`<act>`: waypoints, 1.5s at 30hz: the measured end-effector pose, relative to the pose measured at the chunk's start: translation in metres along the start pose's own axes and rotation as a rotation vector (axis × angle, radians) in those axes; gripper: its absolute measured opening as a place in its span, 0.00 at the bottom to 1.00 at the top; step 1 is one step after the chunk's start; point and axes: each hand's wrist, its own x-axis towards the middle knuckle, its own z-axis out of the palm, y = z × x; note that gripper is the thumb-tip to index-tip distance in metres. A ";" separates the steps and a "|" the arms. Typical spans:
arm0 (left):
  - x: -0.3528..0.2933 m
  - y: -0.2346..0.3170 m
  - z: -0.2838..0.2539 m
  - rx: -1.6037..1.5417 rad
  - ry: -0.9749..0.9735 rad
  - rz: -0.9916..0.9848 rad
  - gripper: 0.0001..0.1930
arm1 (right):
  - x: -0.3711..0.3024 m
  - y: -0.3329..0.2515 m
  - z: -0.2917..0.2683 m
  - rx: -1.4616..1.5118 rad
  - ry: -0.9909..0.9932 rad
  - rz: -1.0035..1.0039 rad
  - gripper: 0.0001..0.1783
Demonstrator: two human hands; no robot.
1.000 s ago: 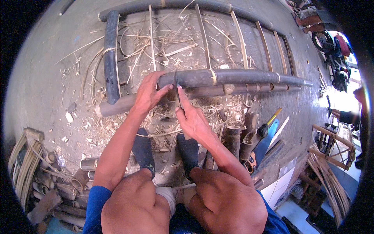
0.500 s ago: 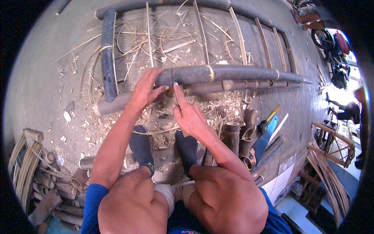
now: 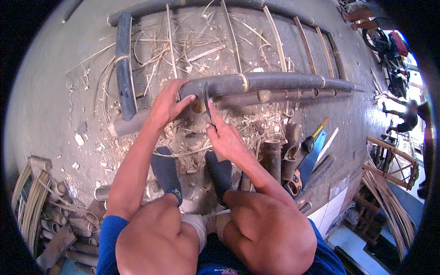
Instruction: The person assembles a bamboo frame by inserting short bamboo pieces into pre-drilled holes and securing them with a knife and mallet. They repeatedly adjust the frame, insert dowels, and tap them into place to complete the structure.
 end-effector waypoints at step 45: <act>0.003 -0.003 0.008 0.015 0.010 -0.092 0.27 | 0.011 0.001 0.012 -0.187 -0.015 -0.061 0.42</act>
